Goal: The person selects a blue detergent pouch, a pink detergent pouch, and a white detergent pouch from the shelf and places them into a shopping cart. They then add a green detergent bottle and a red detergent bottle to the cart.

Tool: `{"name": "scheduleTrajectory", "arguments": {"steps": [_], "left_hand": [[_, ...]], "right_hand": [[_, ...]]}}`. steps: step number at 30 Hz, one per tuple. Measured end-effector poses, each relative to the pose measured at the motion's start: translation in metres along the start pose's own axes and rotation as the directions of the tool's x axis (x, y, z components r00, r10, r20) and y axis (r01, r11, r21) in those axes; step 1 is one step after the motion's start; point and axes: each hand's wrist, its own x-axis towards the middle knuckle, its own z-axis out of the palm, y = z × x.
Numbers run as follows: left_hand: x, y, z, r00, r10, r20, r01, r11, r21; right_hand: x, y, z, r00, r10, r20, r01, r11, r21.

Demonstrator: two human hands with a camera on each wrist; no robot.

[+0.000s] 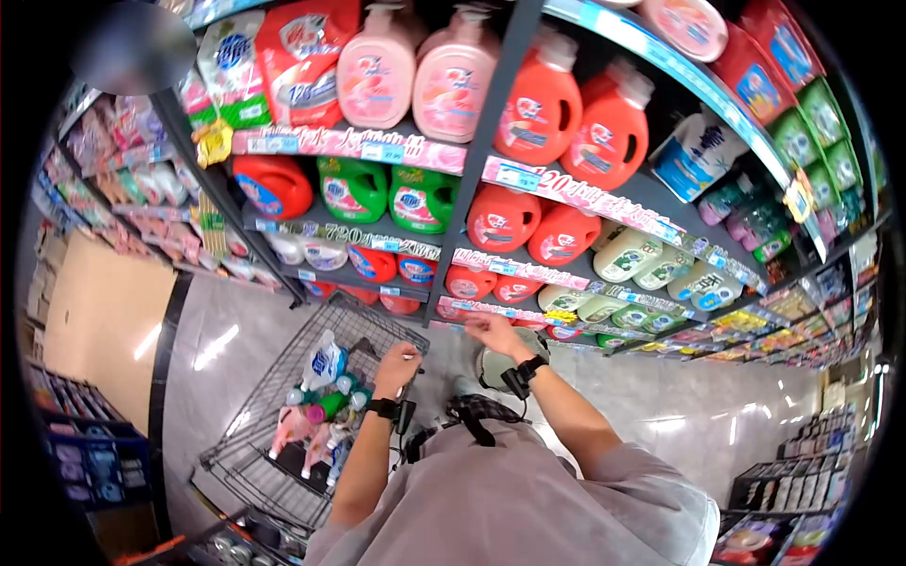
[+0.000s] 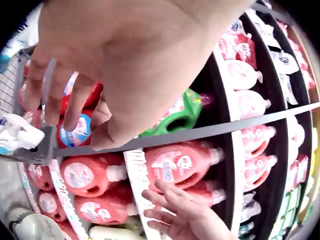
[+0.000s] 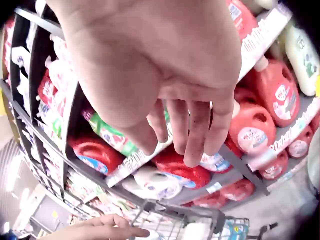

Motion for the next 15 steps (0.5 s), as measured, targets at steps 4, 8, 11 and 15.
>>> {"name": "scheduleTrajectory", "arguments": {"steps": [4,8,11,15], "left_hand": [[0.024,0.072,0.005,0.97,0.18,0.16,-0.144,0.965,-0.217],[0.047,0.156,0.016,0.955,0.282,0.094,-0.242,0.921,-0.305],[0.062,0.229,0.022,0.899,0.435,0.046,-0.399,0.858,-0.322],[0.098,0.3,0.046,0.842,0.54,0.027,-0.502,0.799,-0.33]], "right_hand": [[0.003,-0.03,-0.063,0.94,-0.156,-0.302,0.203,0.97,0.131],[0.001,-0.073,-0.143,0.775,-0.203,-0.599,0.417,0.876,0.242],[-0.004,-0.109,-0.206,0.517,-0.344,-0.784,0.435,0.894,-0.106],[0.006,-0.141,-0.274,0.247,-0.496,-0.832,0.403,0.834,-0.378]]}}
